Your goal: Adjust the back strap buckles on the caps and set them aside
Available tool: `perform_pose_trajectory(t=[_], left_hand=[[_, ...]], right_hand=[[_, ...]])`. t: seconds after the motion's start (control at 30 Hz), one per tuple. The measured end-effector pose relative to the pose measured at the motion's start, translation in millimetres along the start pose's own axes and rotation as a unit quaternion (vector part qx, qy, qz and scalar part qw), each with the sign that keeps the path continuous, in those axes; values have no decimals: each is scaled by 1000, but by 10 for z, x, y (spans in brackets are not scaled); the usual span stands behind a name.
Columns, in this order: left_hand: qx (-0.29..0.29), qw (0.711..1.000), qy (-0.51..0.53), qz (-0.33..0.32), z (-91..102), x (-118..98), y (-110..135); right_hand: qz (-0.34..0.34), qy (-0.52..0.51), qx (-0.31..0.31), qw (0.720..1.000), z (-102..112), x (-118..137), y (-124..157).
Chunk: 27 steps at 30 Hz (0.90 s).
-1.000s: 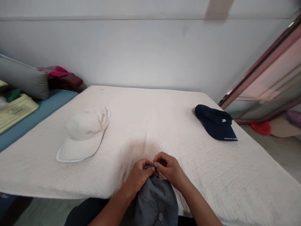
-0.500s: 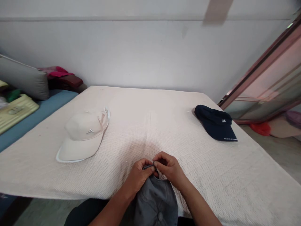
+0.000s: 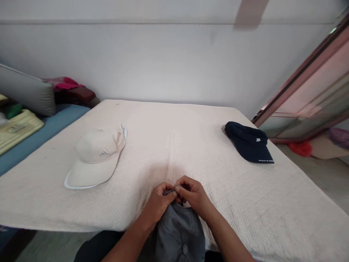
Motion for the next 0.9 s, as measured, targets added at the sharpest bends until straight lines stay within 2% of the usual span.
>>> perform_pose_trajectory(t=[0.13,0.33,0.63,0.9], left_hand=[[5,1000,-7,6,50,-10,-7],[-12,1000,-14,25,75,10,-16],[-12,1000,1,16,91,73,-40],[-18,999,-20,20,74,47,-27]], right_hand=[[-6,15,3,1000,8,41,14],[-15,86,-36,996,56,37,12],[-3,36,-19,999,33,28,-2],[2,37,-19,999,25,10,-3]])
Point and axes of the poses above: each hand's wrist, its own y-axis away from the middle knuckle, its own z-axis out of the back of the hand, x = y × z, the point moved 1 cm from there along -y, towards the middle knuckle, and after that the axes turned 8 degrees about -z, right-handed, at the moved point
